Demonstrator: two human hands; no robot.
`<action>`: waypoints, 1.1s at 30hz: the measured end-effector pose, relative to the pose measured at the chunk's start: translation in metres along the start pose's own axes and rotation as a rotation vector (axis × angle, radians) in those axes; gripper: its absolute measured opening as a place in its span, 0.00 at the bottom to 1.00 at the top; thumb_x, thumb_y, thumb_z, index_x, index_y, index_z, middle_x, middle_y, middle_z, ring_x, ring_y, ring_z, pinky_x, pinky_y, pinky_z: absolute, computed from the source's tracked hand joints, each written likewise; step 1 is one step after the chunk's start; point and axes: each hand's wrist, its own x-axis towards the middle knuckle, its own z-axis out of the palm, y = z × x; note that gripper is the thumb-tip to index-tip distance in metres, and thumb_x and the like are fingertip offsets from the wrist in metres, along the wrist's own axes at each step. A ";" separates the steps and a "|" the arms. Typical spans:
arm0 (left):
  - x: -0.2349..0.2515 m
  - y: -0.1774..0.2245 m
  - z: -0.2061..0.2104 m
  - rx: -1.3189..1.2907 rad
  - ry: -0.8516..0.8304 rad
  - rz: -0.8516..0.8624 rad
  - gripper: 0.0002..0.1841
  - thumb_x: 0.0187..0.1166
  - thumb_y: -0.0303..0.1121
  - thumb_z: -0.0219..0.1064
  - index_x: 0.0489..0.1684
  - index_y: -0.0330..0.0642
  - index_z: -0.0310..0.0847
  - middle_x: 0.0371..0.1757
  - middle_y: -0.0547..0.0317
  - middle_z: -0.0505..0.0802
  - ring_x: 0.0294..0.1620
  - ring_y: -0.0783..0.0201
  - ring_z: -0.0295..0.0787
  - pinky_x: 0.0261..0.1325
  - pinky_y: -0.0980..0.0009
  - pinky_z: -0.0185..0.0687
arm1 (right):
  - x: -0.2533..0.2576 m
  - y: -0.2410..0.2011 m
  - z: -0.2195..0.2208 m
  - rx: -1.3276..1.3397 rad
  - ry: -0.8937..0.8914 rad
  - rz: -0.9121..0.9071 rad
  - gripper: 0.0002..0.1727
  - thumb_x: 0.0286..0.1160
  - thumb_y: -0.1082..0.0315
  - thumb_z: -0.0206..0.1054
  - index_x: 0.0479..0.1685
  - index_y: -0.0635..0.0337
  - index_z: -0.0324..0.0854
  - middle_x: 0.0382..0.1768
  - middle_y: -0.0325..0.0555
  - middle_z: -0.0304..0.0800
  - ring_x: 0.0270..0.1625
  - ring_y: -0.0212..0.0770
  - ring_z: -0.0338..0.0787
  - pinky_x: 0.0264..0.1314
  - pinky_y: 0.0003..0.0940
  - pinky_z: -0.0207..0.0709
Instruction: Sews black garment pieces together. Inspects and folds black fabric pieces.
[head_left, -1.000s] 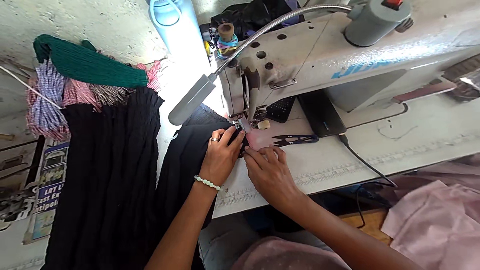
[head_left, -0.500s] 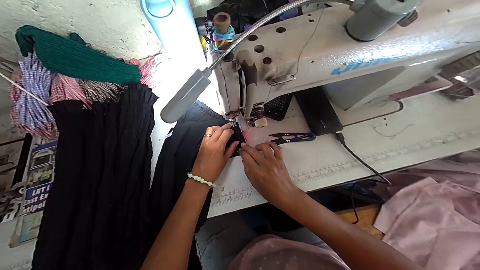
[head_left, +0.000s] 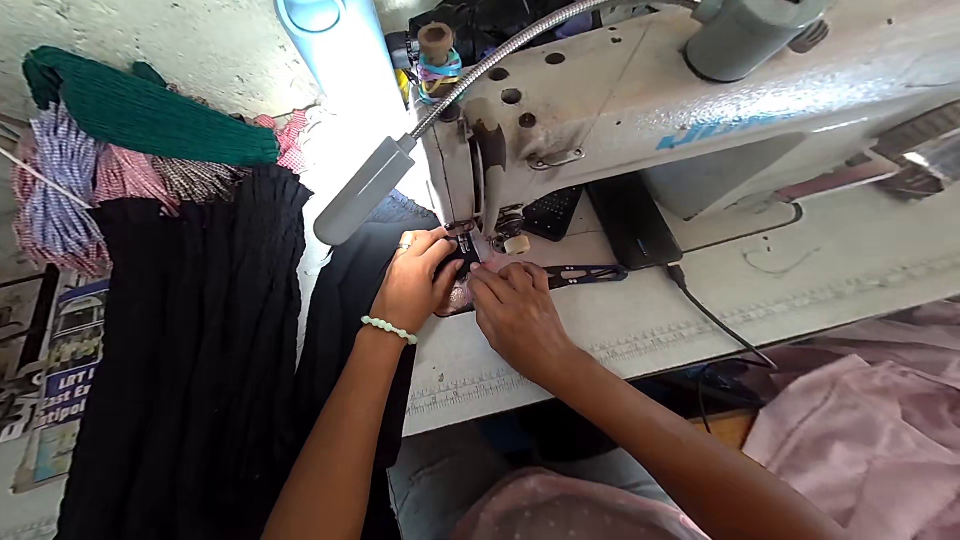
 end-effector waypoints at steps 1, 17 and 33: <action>0.002 0.000 -0.001 0.000 -0.002 -0.003 0.11 0.79 0.31 0.70 0.48 0.33 0.91 0.61 0.43 0.93 0.65 0.45 0.88 0.71 0.50 0.78 | 0.002 0.000 0.001 0.002 -0.002 0.000 0.11 0.77 0.69 0.63 0.45 0.60 0.91 0.57 0.47 0.95 0.50 0.52 0.90 0.61 0.55 0.74; 0.016 -0.005 -0.006 0.027 -0.025 -0.016 0.10 0.81 0.30 0.67 0.49 0.33 0.91 0.62 0.42 0.92 0.63 0.44 0.89 0.68 0.47 0.79 | 0.015 0.002 0.002 0.018 -0.020 0.040 0.09 0.76 0.70 0.65 0.47 0.61 0.90 0.56 0.51 0.94 0.56 0.58 0.89 0.61 0.62 0.72; 0.029 -0.025 -0.060 0.086 -0.388 0.224 0.24 0.77 0.30 0.48 0.59 0.42 0.93 0.68 0.51 0.92 0.69 0.46 0.87 0.71 0.51 0.78 | 0.018 0.012 0.000 -0.014 -0.075 -0.011 0.13 0.79 0.68 0.64 0.54 0.60 0.89 0.61 0.49 0.92 0.61 0.61 0.88 0.60 0.65 0.72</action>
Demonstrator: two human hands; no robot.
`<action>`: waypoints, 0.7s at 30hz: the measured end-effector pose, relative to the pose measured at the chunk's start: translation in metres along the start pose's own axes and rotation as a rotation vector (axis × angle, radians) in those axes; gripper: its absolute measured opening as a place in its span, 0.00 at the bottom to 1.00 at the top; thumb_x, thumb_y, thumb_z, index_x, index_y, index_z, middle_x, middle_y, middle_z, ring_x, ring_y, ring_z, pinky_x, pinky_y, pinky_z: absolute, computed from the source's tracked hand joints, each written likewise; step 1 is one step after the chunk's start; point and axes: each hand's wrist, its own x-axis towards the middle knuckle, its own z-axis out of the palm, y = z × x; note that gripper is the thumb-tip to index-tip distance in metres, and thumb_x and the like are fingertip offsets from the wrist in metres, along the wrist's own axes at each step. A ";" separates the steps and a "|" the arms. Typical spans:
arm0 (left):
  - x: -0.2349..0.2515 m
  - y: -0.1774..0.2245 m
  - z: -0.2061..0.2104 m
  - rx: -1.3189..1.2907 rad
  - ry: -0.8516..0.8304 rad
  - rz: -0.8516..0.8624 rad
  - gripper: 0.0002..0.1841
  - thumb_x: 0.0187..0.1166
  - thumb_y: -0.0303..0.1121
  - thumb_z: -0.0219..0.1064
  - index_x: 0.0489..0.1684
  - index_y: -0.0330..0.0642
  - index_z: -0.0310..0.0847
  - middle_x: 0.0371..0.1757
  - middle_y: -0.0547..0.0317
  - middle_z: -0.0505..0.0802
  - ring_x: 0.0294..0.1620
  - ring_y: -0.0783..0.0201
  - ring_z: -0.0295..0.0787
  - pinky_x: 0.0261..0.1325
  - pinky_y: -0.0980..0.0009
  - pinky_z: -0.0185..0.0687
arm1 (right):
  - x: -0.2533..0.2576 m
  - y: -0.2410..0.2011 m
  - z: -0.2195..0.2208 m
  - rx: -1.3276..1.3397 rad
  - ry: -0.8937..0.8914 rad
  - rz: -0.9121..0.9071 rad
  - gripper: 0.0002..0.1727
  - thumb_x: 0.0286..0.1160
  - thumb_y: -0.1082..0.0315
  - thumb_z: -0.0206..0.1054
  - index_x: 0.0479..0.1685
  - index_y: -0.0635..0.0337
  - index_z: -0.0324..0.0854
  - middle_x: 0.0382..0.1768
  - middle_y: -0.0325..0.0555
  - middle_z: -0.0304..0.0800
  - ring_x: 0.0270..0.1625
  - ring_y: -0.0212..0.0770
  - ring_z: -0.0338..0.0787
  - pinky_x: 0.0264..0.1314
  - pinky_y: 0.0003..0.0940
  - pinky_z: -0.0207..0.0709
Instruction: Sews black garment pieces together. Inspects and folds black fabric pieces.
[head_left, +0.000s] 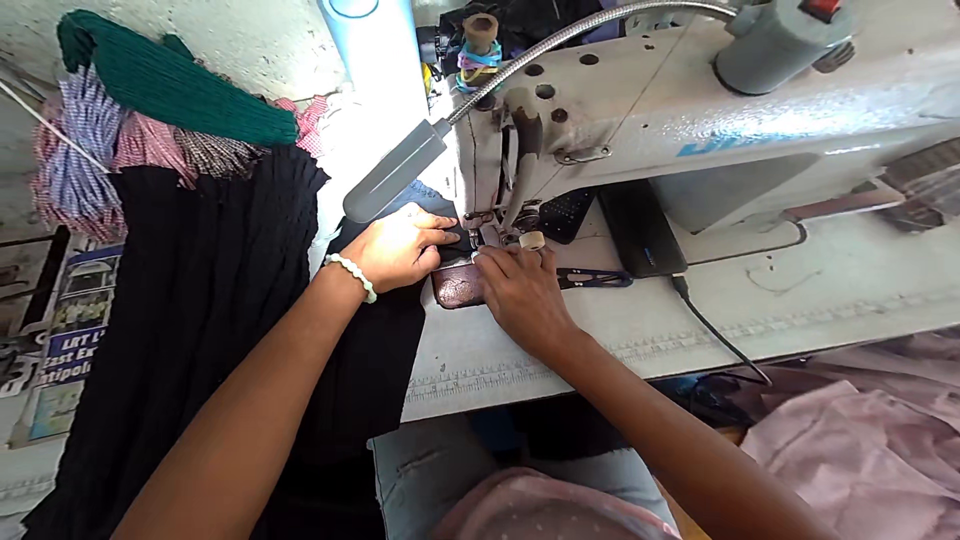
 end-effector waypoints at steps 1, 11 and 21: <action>-0.001 -0.003 0.002 -0.006 0.016 0.022 0.25 0.76 0.29 0.48 0.59 0.42 0.93 0.68 0.51 0.92 0.69 0.47 0.87 0.71 0.51 0.77 | 0.000 0.001 0.000 -0.003 -0.001 -0.003 0.13 0.79 0.68 0.64 0.54 0.60 0.89 0.61 0.49 0.92 0.61 0.61 0.88 0.60 0.66 0.72; -0.021 -0.008 0.037 -0.215 0.286 -0.102 0.24 0.81 0.28 0.45 0.66 0.35 0.86 0.67 0.47 0.92 0.73 0.48 0.84 0.78 0.49 0.69 | -0.003 0.003 -0.001 0.042 0.015 0.022 0.14 0.78 0.68 0.65 0.57 0.61 0.88 0.60 0.50 0.93 0.61 0.61 0.88 0.65 0.68 0.70; -0.038 0.092 0.072 -0.125 0.378 -0.424 0.27 0.91 0.48 0.47 0.64 0.40 0.90 0.72 0.42 0.87 0.65 0.42 0.84 0.66 0.48 0.77 | 0.015 0.045 -0.005 0.156 -0.036 -0.084 0.15 0.77 0.73 0.64 0.60 0.61 0.87 0.54 0.53 0.94 0.65 0.62 0.88 0.75 0.67 0.68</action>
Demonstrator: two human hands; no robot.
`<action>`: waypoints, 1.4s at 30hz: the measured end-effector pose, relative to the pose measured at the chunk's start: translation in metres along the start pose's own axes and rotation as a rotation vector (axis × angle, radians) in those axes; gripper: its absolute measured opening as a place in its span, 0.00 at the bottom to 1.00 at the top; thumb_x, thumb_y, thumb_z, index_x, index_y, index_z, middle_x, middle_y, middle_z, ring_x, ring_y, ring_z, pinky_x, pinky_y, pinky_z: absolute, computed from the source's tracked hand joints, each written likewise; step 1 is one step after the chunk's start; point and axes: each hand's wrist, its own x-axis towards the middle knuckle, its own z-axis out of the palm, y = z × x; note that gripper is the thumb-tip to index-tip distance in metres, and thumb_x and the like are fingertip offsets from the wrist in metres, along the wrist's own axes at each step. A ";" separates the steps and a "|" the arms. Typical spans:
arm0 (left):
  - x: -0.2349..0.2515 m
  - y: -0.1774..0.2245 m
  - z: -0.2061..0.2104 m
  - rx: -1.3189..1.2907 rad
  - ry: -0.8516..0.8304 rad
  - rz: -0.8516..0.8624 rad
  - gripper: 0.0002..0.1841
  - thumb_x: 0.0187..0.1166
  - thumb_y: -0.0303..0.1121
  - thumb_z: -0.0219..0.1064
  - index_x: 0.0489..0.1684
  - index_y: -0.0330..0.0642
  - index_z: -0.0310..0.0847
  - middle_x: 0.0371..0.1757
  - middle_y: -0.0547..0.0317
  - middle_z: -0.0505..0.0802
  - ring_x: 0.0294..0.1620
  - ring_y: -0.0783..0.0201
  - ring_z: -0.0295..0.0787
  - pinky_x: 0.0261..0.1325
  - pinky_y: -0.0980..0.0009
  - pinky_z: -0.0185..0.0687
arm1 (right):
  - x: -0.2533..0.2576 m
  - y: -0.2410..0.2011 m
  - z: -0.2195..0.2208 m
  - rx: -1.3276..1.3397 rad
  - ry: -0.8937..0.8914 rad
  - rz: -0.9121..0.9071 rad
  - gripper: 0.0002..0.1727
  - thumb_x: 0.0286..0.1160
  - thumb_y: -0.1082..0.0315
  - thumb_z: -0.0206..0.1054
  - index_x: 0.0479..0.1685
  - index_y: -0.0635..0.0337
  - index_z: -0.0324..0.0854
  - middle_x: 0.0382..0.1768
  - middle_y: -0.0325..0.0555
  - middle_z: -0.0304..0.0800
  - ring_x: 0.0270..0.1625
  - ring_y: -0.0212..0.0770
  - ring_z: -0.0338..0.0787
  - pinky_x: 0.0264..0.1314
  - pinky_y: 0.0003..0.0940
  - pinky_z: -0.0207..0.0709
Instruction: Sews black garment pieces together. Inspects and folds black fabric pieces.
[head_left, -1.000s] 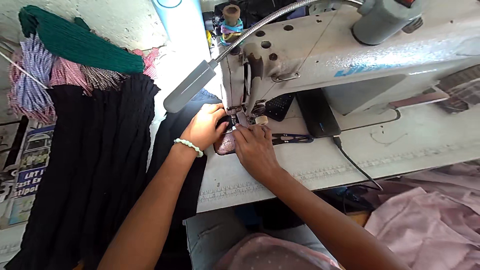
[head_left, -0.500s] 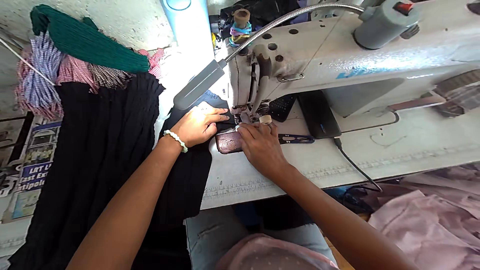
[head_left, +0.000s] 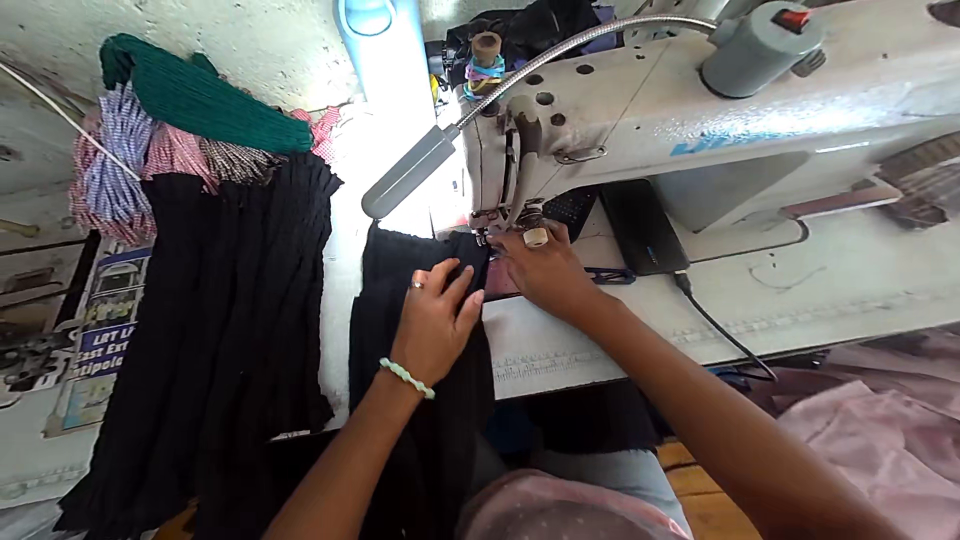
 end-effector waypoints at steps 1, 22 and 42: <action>-0.002 0.008 0.003 0.054 0.020 -0.018 0.26 0.90 0.45 0.49 0.64 0.39 0.90 0.70 0.41 0.88 0.61 0.42 0.86 0.62 0.49 0.80 | 0.002 0.003 -0.001 0.017 -0.016 -0.010 0.15 0.77 0.72 0.63 0.60 0.61 0.88 0.55 0.52 0.94 0.66 0.61 0.88 0.76 0.66 0.68; 0.021 0.020 0.032 0.078 0.082 -0.044 0.14 0.83 0.37 0.64 0.42 0.34 0.88 0.74 0.45 0.87 0.82 0.43 0.75 0.77 0.43 0.70 | 0.008 0.007 0.007 0.002 -0.004 0.025 0.13 0.78 0.74 0.62 0.55 0.65 0.88 0.58 0.55 0.94 0.70 0.62 0.86 0.76 0.65 0.67; -0.079 0.100 0.021 0.098 0.084 -0.179 0.25 0.73 0.42 0.72 0.64 0.34 0.86 0.47 0.41 0.89 0.39 0.49 0.90 0.37 0.59 0.88 | -0.165 -0.091 -0.026 0.614 -0.230 0.448 0.17 0.77 0.59 0.71 0.54 0.64 0.91 0.51 0.54 0.96 0.56 0.51 0.94 0.59 0.45 0.87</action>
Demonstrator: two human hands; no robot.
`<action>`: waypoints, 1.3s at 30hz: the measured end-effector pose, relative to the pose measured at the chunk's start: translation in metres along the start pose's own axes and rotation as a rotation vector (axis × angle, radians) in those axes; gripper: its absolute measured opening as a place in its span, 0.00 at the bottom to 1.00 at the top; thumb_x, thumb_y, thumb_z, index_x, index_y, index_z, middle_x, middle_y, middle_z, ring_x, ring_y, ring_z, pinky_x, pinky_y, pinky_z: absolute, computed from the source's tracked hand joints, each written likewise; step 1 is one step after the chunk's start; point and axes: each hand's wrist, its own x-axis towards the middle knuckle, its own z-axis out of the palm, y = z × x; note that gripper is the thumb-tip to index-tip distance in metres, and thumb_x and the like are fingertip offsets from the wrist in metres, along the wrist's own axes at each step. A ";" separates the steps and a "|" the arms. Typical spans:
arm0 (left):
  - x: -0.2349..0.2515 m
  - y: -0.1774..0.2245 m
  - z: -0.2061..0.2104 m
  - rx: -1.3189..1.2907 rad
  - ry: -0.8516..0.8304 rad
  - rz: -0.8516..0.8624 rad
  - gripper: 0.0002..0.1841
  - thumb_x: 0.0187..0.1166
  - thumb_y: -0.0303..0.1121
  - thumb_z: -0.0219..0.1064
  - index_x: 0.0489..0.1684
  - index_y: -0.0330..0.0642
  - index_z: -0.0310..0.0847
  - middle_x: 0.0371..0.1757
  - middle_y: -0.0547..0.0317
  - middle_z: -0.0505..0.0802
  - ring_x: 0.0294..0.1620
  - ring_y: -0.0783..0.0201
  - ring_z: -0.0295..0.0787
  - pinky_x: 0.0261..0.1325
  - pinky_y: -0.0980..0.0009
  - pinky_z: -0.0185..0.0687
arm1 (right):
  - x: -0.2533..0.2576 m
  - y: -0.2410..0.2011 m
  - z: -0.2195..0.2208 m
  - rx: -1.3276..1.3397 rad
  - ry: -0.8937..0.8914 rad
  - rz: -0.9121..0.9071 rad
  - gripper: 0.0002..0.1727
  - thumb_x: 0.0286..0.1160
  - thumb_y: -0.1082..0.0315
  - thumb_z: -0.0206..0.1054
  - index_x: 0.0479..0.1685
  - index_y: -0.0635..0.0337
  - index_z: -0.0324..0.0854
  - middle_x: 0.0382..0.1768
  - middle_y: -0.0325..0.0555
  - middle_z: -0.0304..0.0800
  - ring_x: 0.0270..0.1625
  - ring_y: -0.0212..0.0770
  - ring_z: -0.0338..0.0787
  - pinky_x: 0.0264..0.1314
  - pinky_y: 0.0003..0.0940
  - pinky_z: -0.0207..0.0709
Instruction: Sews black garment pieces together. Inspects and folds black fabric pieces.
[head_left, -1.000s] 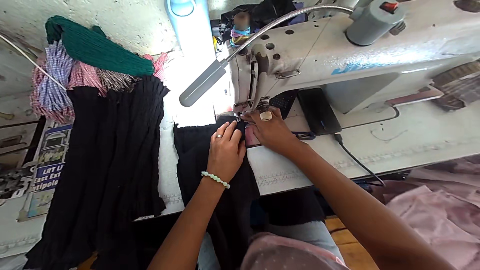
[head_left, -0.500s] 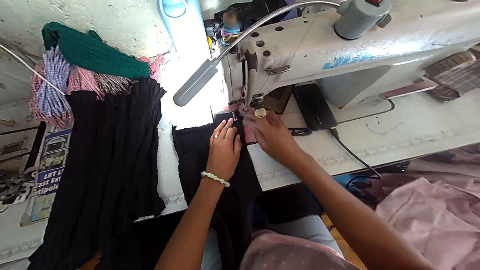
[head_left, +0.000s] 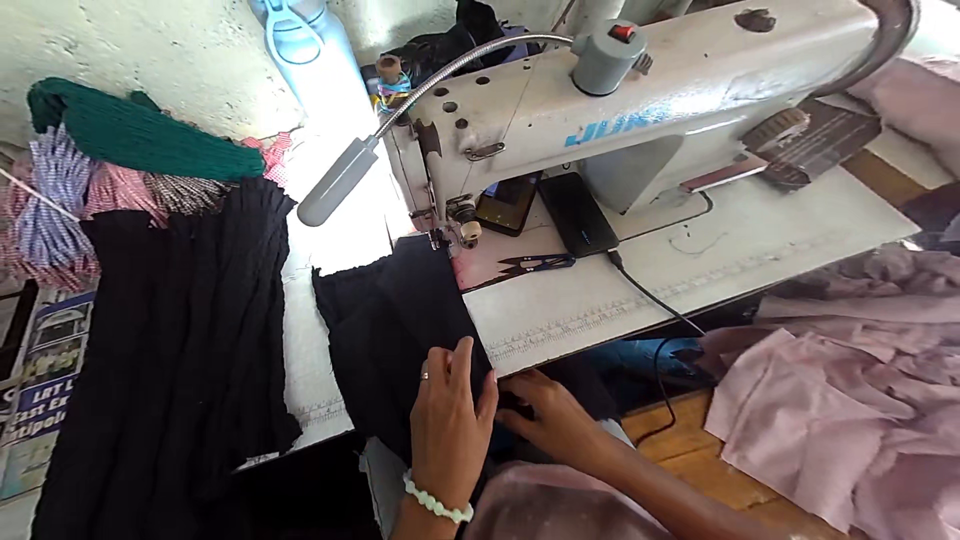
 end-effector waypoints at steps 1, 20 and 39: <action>-0.003 0.001 0.000 0.009 0.002 -0.001 0.24 0.73 0.42 0.72 0.63 0.34 0.87 0.46 0.41 0.89 0.39 0.49 0.90 0.37 0.59 0.88 | 0.003 -0.002 0.000 0.084 -0.092 0.037 0.19 0.78 0.60 0.71 0.58 0.67 0.89 0.57 0.58 0.94 0.63 0.53 0.91 0.67 0.46 0.83; -0.023 0.006 -0.017 0.028 -0.085 -0.183 0.28 0.59 0.48 0.85 0.42 0.29 0.83 0.48 0.37 0.85 0.34 0.51 0.88 0.34 0.60 0.87 | -0.032 -0.030 0.029 0.515 -0.206 -0.092 0.10 0.71 0.71 0.73 0.29 0.70 0.83 0.26 0.48 0.88 0.30 0.26 0.86 0.36 0.18 0.79; -0.068 -0.017 -0.046 -0.113 0.094 -0.108 0.15 0.78 0.31 0.67 0.52 0.27 0.87 0.47 0.41 0.94 0.47 0.56 0.94 0.49 0.65 0.91 | 0.002 0.022 0.023 0.222 -0.075 0.225 0.23 0.73 0.63 0.75 0.61 0.70 0.87 0.69 0.70 0.82 0.71 0.58 0.84 0.73 0.44 0.80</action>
